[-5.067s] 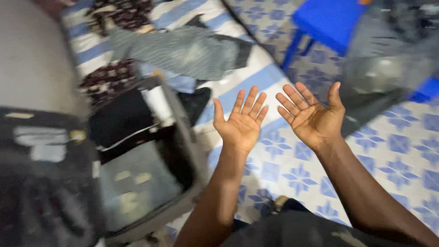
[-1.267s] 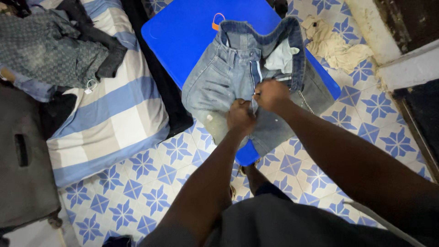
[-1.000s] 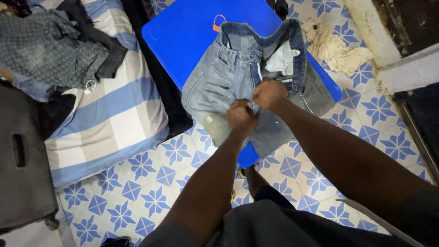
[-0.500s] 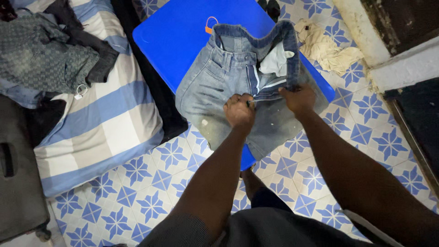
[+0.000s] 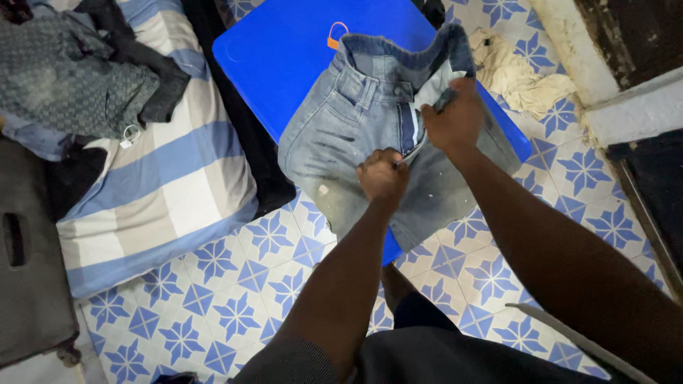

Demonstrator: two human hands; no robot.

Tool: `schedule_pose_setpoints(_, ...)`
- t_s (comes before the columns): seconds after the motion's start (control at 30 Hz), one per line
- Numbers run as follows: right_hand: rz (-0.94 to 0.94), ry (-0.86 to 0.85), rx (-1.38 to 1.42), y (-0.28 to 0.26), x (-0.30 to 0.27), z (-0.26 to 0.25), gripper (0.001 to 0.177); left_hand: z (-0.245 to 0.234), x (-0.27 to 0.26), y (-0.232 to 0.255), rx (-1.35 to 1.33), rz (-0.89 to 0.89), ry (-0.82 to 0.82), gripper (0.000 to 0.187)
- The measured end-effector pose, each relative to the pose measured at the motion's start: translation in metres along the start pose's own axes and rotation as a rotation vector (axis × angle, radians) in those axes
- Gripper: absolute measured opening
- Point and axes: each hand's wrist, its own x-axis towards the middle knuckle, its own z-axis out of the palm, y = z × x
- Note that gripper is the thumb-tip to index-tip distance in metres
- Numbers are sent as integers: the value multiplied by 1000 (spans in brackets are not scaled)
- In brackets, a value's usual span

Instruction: The person takes a pair of jeans, folds them repeatedly on a blue surface, and places them into a suitcase.

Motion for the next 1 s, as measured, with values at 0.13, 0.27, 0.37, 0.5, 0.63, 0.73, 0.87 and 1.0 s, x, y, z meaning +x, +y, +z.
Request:
schedule_pose_setpoints(0.13, -239, -228, -245, -27, 15, -9, 40, 2, -4, -1, -61, -64, -26, 15)
schedule_pose_setpoints(0.27, -781, -181, -445, -30, 29, -3, 35, -1, -5, 0, -90, -51, 6, 19)
schedule_pose_setpoints(0.37, -780, -683, -492, -26, 39, 15, 12, 1, -5, 0, -107, -65, 23, 20)
schedule_pose_setpoints(0.5, -685, -1107, -948, -37, 32, 27, 21, 8, -5, -4, -175, -77, 70, 13)
schedule_pose_setpoints(0.63, -662, -1056, -994, -38, 22, 43, 25, 22, -7, -7, -130, -95, 165, 7)
schedule_pose_setpoints(0.73, -520, -1082, -989, -32, 21, 53, 35, 24, -12, -9, -166, -76, 223, 7)
schedule_pose_setpoints(0.87, -481, -1150, -1014, -21, 19, 49, 29, 17, -18, 6, -154, -83, 243, 10)
schedule_pose_setpoints(1.0, -495, -1179, -987, -23, 20, 45, 29, 3, -26, 19, -120, -132, 185, 11)
